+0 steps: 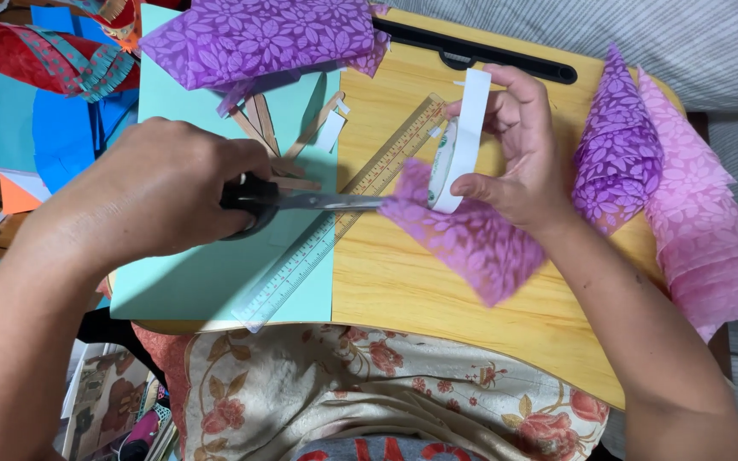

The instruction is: The person is creating decorative cones by measuring and cutting fabric, applying double-sided tape, and folding the material into shape.

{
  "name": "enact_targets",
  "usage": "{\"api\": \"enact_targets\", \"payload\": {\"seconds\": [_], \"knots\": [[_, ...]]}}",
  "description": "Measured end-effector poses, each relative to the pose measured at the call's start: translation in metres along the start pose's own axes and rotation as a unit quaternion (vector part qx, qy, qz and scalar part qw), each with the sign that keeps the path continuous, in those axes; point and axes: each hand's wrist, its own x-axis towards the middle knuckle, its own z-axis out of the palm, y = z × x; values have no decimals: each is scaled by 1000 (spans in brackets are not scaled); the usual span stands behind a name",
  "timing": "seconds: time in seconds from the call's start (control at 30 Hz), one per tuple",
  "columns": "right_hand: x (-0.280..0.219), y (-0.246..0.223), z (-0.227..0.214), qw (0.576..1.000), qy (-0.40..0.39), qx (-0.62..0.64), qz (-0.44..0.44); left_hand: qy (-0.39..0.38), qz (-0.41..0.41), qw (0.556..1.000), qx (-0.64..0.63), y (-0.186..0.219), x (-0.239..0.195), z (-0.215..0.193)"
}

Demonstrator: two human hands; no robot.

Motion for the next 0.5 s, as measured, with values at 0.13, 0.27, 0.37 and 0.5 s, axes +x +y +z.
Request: {"api": "enact_targets", "payload": {"seconds": [0.13, 0.27, 0.37, 0.5], "knots": [[-2, 3, 0, 999, -19, -32, -3, -131, -83, 982, 109, 0, -3, -14], [-3, -1, 3, 999, -47, -9, 13, -173, -148, 947, 225, -7, -15, -29], [-1, -10, 5, 998, -50, 12, 37, -76, -123, 954, 264, -43, -26, -17], [-2, -9, 2, 997, -59, 21, 37, -97, -124, 959, 234, -29, -2, -34]]}}
